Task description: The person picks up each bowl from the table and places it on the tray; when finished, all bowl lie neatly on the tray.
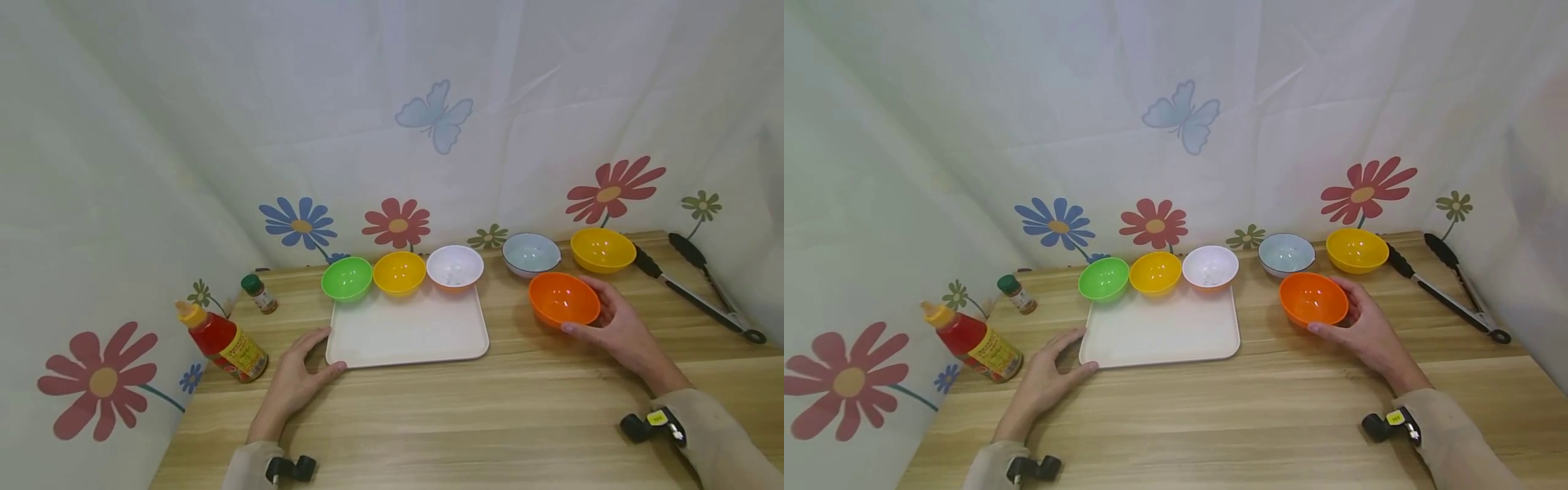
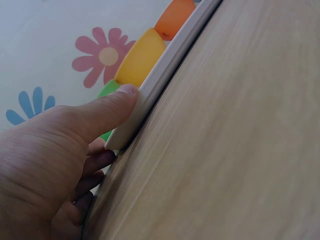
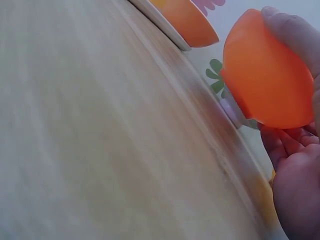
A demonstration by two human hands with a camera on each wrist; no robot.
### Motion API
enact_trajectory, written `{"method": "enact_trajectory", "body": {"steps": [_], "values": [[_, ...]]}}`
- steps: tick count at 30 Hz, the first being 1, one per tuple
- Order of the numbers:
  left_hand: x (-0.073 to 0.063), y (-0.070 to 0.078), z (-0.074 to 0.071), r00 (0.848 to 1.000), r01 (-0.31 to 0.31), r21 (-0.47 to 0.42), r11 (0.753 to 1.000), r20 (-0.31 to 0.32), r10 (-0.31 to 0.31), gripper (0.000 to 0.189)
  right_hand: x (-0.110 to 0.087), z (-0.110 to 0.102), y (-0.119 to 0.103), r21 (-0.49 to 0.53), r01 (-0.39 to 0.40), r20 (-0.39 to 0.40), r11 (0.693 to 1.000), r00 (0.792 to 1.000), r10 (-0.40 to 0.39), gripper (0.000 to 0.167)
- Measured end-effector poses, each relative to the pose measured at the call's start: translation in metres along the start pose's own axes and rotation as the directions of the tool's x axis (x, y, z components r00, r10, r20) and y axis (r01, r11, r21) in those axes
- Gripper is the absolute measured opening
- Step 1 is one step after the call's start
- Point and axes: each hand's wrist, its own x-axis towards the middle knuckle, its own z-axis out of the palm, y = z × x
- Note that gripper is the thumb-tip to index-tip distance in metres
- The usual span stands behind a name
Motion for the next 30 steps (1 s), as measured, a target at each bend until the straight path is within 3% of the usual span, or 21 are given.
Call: {"method": "enact_trajectory", "body": {"steps": [11, 30], "values": [[-0.002, 0.000, 0.000, 1.000, 0.026, 0.002, 1.000, 0.008, -0.026, 0.089, 0.002, 0.000, -0.030, 0.065, 0.007, -0.025, 0.998, 1.000, -0.006, 0.096], [0.001, 0.001, 0.000, 0.999, 0.034, 0.000, 0.999, 0.021, -0.034, 0.089, 0.028, 0.037, -0.085, 0.264, 0.167, 0.020, 0.950, 0.984, -0.178, 0.091]]}}
